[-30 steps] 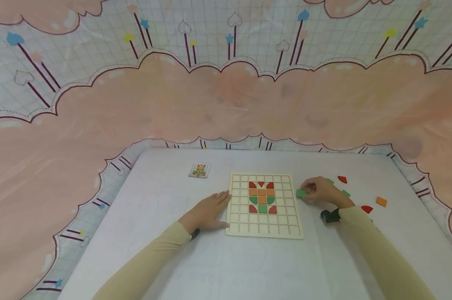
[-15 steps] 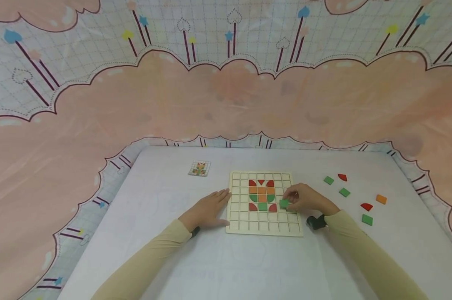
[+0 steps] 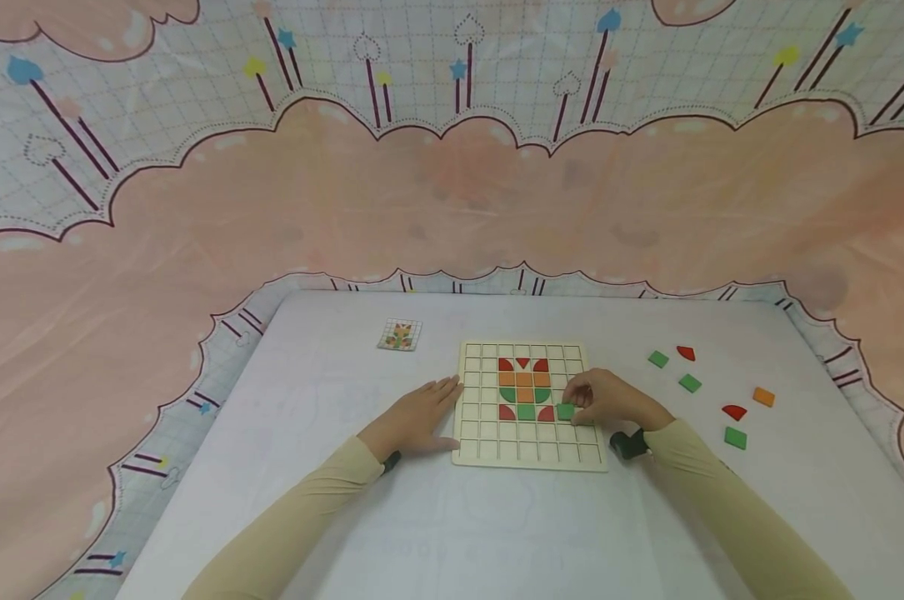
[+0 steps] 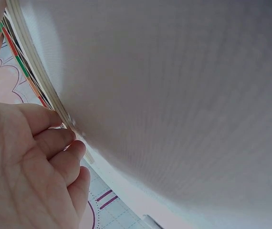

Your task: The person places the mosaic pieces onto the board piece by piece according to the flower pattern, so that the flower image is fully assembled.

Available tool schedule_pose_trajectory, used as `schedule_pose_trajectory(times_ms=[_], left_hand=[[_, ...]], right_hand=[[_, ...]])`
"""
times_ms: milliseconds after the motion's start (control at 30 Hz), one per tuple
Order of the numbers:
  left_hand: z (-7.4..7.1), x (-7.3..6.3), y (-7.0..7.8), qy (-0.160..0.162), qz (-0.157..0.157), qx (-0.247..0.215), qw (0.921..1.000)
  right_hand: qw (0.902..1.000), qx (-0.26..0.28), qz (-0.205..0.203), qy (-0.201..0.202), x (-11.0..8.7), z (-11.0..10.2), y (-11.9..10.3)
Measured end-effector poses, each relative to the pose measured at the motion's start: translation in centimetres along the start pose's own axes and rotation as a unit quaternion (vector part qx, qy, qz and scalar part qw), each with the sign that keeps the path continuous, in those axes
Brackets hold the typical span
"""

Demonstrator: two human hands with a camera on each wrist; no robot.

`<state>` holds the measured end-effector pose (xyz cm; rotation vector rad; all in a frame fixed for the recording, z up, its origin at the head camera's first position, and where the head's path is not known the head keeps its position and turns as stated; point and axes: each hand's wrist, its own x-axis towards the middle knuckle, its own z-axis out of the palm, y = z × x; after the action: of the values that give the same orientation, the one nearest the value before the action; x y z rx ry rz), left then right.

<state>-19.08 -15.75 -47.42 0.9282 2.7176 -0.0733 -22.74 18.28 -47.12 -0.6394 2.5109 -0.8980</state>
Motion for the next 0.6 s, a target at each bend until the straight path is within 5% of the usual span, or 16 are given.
schedule_pose_trajectory(times_ms=[600], left_hand=[[0.09,0.12,-0.11,-0.002,0.002,0.006,1.0000]], right_hand=[[0.9997,0.008,-0.020,-0.013,-0.25,-0.48,0.80]])
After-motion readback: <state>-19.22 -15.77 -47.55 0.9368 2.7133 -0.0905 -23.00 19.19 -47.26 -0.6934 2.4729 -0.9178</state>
